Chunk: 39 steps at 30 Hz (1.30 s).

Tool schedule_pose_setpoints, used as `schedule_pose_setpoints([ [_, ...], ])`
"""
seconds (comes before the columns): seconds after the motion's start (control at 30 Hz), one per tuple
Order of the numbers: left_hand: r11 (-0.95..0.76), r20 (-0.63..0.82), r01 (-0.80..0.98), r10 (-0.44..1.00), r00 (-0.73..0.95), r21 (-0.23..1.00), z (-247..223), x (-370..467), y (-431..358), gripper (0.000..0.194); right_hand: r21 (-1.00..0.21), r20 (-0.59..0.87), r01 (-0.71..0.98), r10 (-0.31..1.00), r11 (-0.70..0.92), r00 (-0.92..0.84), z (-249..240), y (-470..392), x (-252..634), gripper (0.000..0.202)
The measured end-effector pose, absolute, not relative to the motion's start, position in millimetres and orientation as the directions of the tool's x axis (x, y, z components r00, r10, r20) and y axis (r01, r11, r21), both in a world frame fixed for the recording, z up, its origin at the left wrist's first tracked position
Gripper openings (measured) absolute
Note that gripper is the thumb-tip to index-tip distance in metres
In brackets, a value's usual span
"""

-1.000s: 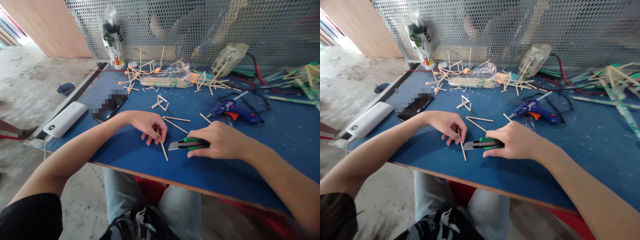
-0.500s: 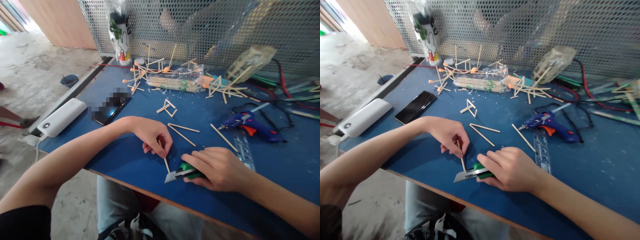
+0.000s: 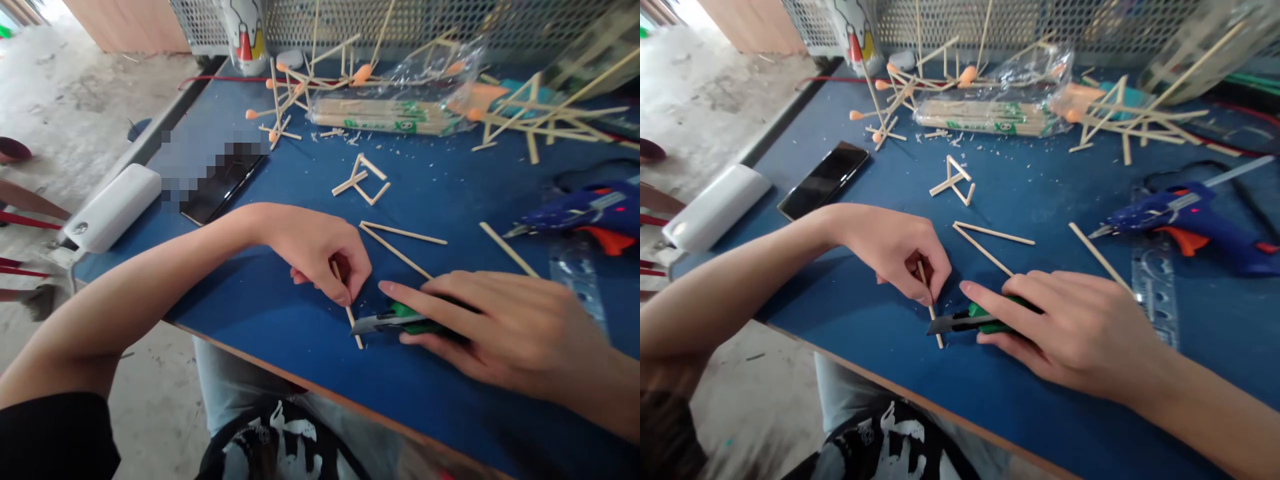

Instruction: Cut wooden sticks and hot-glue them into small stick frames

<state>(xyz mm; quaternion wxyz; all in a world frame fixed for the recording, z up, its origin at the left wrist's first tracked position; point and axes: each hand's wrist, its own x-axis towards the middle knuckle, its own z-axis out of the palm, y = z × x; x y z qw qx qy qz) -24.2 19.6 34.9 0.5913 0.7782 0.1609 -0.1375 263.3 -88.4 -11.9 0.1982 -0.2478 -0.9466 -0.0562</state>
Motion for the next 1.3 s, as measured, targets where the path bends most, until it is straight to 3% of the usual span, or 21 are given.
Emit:
schedule_pose_setpoints([
  [0.27, -0.312, -0.359, 0.390, 0.153, 0.921, 0.867, 36.7, -22.5, 17.4, 0.007, 0.083, 0.405, 0.499, 0.428, 0.863, -0.808, -7.7, -89.2, 259.0, 0.031],
  [0.53, -0.226, -0.338, 0.399, 0.264, 0.903, 0.889, 31.7, -19.2, 16.1, 0.012, 0.080, 0.335, 0.461, 0.412, 0.884, -0.848, -1.7, -94.3, 262.6, 0.033],
  [0.7, -0.210, -0.362, 0.393, 0.171, 0.916, 0.895, 30.7, -17.6, 14.9, 0.005, 0.100, 0.314, 0.453, 0.404, 0.886, -0.859, -2.5, -98.5, 263.8, 0.033],
  [0.9, -0.287, -0.318, 0.332, 0.096, 0.943, 0.898, 33.8, -16.7, 14.0, 0.009, 0.187, 0.387, 0.426, 0.332, 0.885, -0.860, -5.7, -103.2, 271.9, 0.051],
  [1.3, -0.349, -0.299, 0.299, 0.057, 0.953, 0.888, 32.8, -18.5, 18.1, 0.009, 0.025, 0.244, 0.594, 0.571, 0.804, -0.784, -13.1, -115.7, 282.0, 0.055],
])
